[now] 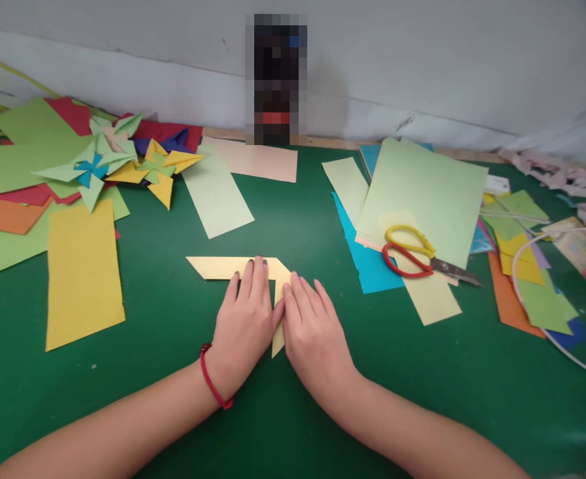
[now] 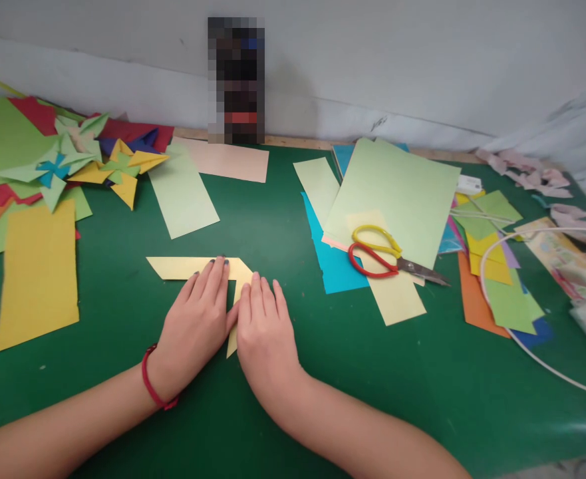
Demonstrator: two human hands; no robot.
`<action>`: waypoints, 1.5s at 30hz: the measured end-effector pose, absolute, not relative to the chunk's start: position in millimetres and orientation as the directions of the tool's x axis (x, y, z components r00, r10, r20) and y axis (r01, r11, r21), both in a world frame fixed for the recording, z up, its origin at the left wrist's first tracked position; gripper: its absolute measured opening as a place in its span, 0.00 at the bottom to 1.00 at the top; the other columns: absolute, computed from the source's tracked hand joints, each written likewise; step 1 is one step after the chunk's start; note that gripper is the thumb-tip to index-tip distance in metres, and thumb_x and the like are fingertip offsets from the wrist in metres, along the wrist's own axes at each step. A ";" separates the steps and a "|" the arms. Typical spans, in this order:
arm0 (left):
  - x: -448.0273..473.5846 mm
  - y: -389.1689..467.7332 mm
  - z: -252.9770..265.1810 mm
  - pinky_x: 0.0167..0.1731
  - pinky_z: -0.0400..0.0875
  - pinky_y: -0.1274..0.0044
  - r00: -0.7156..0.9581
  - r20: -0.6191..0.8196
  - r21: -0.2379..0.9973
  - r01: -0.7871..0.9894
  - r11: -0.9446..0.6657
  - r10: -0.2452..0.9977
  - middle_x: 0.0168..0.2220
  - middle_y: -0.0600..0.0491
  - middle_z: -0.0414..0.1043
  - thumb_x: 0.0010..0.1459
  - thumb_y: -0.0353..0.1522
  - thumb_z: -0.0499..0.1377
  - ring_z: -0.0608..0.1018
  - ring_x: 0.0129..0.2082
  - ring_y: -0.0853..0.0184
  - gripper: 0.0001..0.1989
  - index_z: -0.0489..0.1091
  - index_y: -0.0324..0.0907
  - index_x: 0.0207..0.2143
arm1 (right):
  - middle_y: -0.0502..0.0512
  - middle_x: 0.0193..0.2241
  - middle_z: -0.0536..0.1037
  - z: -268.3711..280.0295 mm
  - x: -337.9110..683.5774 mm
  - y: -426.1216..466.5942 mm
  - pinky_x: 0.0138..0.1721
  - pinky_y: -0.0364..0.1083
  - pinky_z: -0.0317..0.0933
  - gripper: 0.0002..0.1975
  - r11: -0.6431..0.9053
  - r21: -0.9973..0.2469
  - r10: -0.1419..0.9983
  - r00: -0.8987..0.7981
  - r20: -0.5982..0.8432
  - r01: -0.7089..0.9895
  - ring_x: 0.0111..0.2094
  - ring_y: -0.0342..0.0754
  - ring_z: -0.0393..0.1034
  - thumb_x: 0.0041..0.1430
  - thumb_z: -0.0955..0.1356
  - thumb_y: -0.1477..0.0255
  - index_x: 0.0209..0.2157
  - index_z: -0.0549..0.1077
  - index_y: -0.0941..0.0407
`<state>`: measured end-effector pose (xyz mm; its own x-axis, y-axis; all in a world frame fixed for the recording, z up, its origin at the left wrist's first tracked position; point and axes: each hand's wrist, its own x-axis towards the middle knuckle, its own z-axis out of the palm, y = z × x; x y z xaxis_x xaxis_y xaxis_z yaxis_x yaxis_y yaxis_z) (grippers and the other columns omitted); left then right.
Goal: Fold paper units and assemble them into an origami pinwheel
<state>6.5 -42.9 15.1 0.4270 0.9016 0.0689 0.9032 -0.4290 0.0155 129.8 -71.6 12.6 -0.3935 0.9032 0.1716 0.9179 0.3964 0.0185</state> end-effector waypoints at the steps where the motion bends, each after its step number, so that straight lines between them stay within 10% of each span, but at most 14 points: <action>1: 6.6 -42.8 14.9 0.53 0.59 0.61 0.427 0.065 0.014 0.903 -0.428 0.902 0.58 0.32 0.55 0.62 0.36 0.44 0.61 0.57 0.49 0.27 0.55 0.23 0.57 | 0.70 0.52 0.67 12.6 131.3 -69.1 0.56 0.56 0.54 0.20 0.397 0.007 0.903 -0.392 0.174 0.918 0.55 0.56 0.60 0.59 0.57 0.81 0.50 0.67 0.69; 7: 7.1 -42.6 13.4 0.53 0.60 0.60 0.434 0.070 0.001 0.901 -0.435 0.898 0.58 0.32 0.56 0.63 0.37 0.43 0.61 0.57 0.48 0.27 0.55 0.23 0.57 | 0.62 0.44 0.73 10.4 136.6 -53.4 0.54 0.55 0.55 0.21 0.367 -0.083 0.925 -0.353 0.143 0.927 0.44 0.51 0.66 0.60 0.57 0.79 0.55 0.63 0.64; 16: 7.3 -43.3 12.5 0.52 0.59 0.60 0.446 0.066 -0.023 0.895 -0.445 0.893 0.59 0.33 0.54 0.63 0.37 0.44 0.59 0.59 0.49 0.26 0.53 0.30 0.59 | 0.67 0.58 0.60 7.2 137.4 -52.5 0.55 0.56 0.54 0.21 0.386 -0.119 0.914 -0.363 0.180 0.915 0.60 0.56 0.49 0.60 0.57 0.79 0.55 0.62 0.65; 45: 0.6 -24.3 12.8 0.53 0.58 0.61 0.528 0.130 0.096 0.836 -0.540 0.839 0.56 0.35 0.59 0.60 0.36 0.47 0.63 0.56 0.51 0.23 0.60 0.31 0.54 | 0.68 0.57 0.60 3.4 136.1 -55.6 0.54 0.56 0.57 0.22 0.388 -0.075 0.914 -0.373 0.159 0.918 0.58 0.58 0.55 0.60 0.56 0.80 0.56 0.61 0.68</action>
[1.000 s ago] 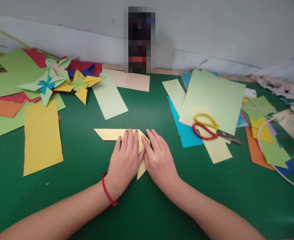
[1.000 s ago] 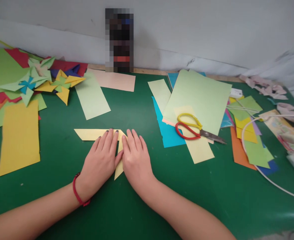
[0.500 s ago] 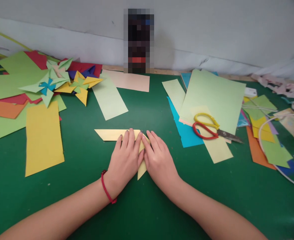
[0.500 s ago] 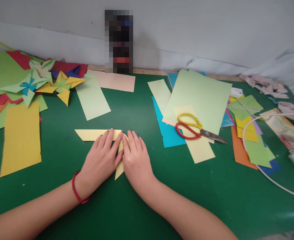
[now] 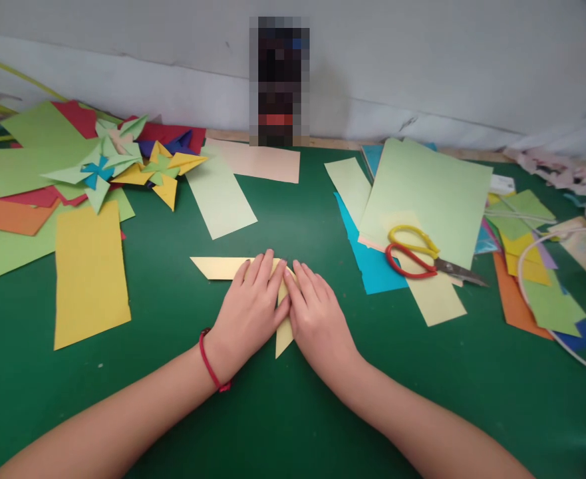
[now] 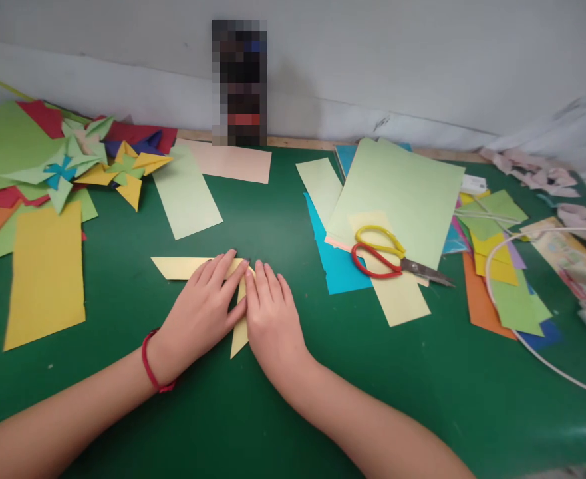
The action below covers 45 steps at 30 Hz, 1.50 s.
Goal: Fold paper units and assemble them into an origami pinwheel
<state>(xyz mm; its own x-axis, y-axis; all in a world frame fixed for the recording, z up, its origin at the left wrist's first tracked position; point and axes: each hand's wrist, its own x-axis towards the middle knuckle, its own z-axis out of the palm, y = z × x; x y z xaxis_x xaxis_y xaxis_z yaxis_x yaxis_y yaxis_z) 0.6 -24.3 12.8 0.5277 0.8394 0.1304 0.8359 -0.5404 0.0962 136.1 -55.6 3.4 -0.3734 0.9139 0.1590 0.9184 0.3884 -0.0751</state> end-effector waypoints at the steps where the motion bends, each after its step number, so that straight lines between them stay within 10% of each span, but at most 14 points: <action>1: 1.0 -23.3 13.5 0.53 0.59 0.62 0.531 0.135 0.099 0.833 -0.545 0.836 0.56 0.35 0.59 0.60 0.35 0.47 0.63 0.56 0.51 0.23 0.61 0.30 0.54 | 0.68 0.57 0.60 3.5 136.0 -55.8 0.54 0.56 0.57 0.22 0.389 -0.073 0.914 -0.374 0.159 0.918 0.58 0.58 0.55 0.60 0.56 0.80 0.56 0.60 0.68; 45: 8.7 -37.9 16.5 0.54 0.60 0.63 0.610 0.051 -0.061 0.792 -0.607 0.791 0.57 0.35 0.58 0.58 0.23 0.42 0.61 0.58 0.51 0.24 0.54 0.25 0.57 | 0.72 0.59 0.53 5.3 123.2 -71.5 0.59 0.60 0.45 0.26 0.362 -0.045 0.930 -0.358 0.081 0.931 0.62 0.59 0.44 0.59 0.54 0.81 0.59 0.52 0.73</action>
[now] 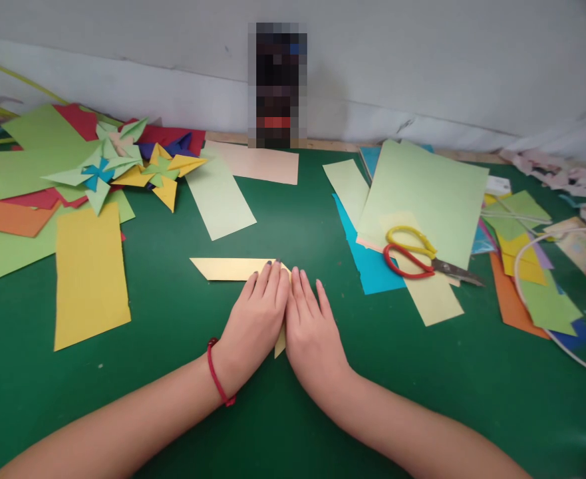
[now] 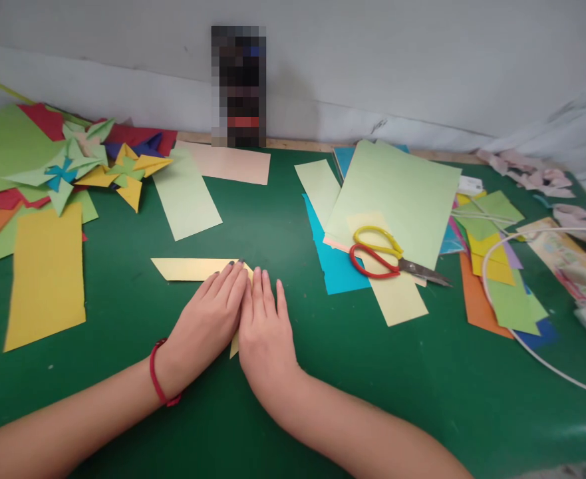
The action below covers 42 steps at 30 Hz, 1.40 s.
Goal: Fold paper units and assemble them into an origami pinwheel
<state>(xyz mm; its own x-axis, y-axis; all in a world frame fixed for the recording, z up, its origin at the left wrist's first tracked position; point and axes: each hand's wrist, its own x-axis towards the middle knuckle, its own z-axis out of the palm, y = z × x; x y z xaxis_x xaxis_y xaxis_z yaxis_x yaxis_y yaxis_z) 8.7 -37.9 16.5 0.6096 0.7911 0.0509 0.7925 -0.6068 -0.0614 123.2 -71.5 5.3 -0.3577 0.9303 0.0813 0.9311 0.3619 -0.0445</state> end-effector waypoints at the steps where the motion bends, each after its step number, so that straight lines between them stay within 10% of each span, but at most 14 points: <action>1: 8.6 -37.9 16.3 0.54 0.60 0.63 0.609 0.051 -0.057 0.793 -0.607 0.791 0.57 0.35 0.58 0.58 0.22 0.42 0.61 0.58 0.51 0.24 0.54 0.25 0.57 | 0.72 0.59 0.53 5.6 122.7 -71.9 0.59 0.61 0.46 0.26 0.362 -0.043 0.930 -0.358 0.086 0.931 0.62 0.59 0.44 0.58 0.54 0.81 0.59 0.52 0.73; 28: 5.4 -33.5 10.7 0.52 0.62 0.64 0.612 0.153 0.017 0.784 -0.621 0.776 0.53 0.35 0.63 0.58 0.25 0.46 0.65 0.55 0.52 0.20 0.60 0.26 0.52 | 0.67 0.50 0.69 5.1 127.9 -67.3 0.57 0.57 0.52 0.19 0.295 -0.056 0.936 -0.276 0.220 0.954 0.51 0.55 0.63 0.59 0.58 0.78 0.51 0.66 0.64; 34: 2.5 -25.9 8.0 0.49 0.65 0.67 0.568 0.251 0.124 0.784 -0.608 0.784 0.48 0.38 0.68 0.59 0.25 0.47 0.70 0.50 0.58 0.17 0.63 0.30 0.49 | 0.61 0.45 0.71 5.0 133.7 -53.3 0.54 0.54 0.55 0.15 0.317 -0.385 0.936 -0.222 0.272 0.867 0.47 0.50 0.64 0.59 0.58 0.77 0.45 0.69 0.59; 42: -3.6 -21.0 7.3 0.47 0.67 0.70 0.474 0.310 0.277 0.784 -0.555 0.824 0.44 0.43 0.71 0.56 0.22 0.47 0.72 0.45 0.62 0.17 0.64 0.33 0.48 | 0.62 0.50 0.67 -1.4 145.3 -32.3 0.42 0.46 0.68 0.09 0.190 -0.923 0.976 0.036 0.214 0.335 0.45 0.46 0.69 0.59 0.59 0.75 0.39 0.68 0.58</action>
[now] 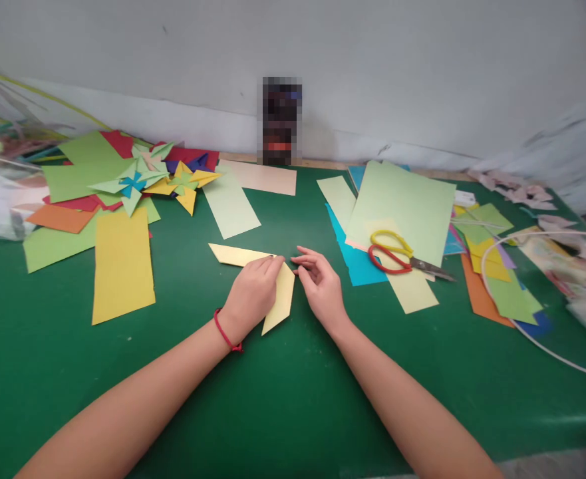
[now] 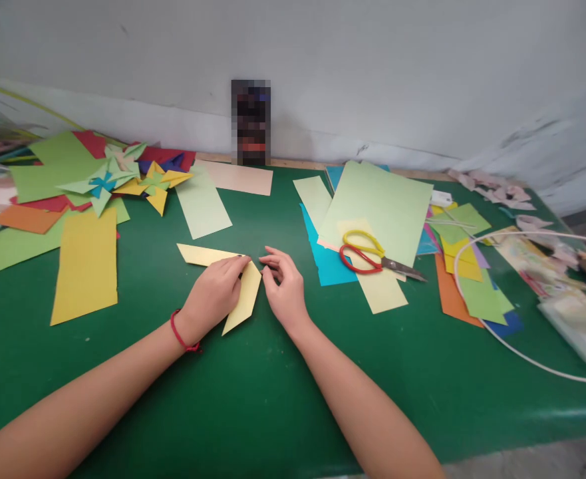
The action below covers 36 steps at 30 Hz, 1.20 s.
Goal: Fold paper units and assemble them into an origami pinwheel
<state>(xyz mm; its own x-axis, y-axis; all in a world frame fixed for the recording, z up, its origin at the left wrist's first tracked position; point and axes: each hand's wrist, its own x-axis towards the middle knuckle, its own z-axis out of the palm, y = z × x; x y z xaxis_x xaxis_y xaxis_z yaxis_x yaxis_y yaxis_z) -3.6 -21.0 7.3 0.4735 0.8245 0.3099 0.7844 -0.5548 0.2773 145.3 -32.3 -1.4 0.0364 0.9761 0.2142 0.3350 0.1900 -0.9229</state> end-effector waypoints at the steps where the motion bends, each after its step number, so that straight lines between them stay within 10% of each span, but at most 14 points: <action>1: -4.5 -20.5 6.4 0.47 0.67 0.70 0.462 0.310 0.299 0.782 -0.547 0.831 0.44 0.43 0.71 0.56 0.21 0.47 0.72 0.46 0.62 0.17 0.64 0.34 0.48 | 0.62 0.50 0.67 -2.5 145.4 -31.4 0.41 0.46 0.69 0.09 0.180 -0.937 0.978 0.045 0.202 0.300 0.44 0.46 0.70 0.59 0.59 0.74 0.39 0.68 0.58; 8: -8.6 -19.1 1.6 0.47 0.67 0.69 0.383 0.303 0.433 0.761 -0.484 0.873 0.46 0.45 0.70 0.56 0.21 0.45 0.72 0.46 0.63 0.21 0.62 0.37 0.51 | 0.63 0.52 0.64 -5.8 144.8 -29.8 0.30 0.44 0.72 0.12 0.126 -0.975 0.976 0.151 0.155 0.184 0.43 0.47 0.71 0.59 0.59 0.69 0.43 0.64 0.57; 27: -7.7 -21.4 7.7 0.46 0.66 0.70 0.388 0.337 0.504 0.695 -0.513 0.857 0.45 0.48 0.69 0.56 0.26 0.54 0.71 0.45 0.63 0.16 0.61 0.38 0.48 | 0.62 0.45 0.72 -6.3 133.3 -30.7 0.48 0.49 0.64 0.20 -0.005 -0.997 0.999 0.032 -0.008 -0.082 0.47 0.49 0.69 0.45 0.71 0.72 0.41 0.66 0.58; 36: -12.7 -23.0 10.5 0.33 0.64 0.76 0.250 0.535 0.501 0.675 -0.542 0.807 0.27 0.53 0.68 0.58 0.34 0.53 0.70 0.30 0.68 0.06 0.66 0.40 0.31 | 0.55 0.39 0.76 -8.5 142.6 -24.3 0.52 0.51 0.61 0.18 0.002 -0.914 0.979 0.185 -0.080 -0.406 0.45 0.49 0.70 0.41 0.73 0.74 0.37 0.70 0.55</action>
<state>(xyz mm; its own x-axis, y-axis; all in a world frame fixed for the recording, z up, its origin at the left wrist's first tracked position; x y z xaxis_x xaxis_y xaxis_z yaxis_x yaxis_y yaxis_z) -12.7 -23.0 10.5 0.2502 0.8068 0.5352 0.6750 -0.5417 0.5010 142.6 -24.3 -8.5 0.1854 0.9794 -0.0798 -0.4057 0.0023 -0.9140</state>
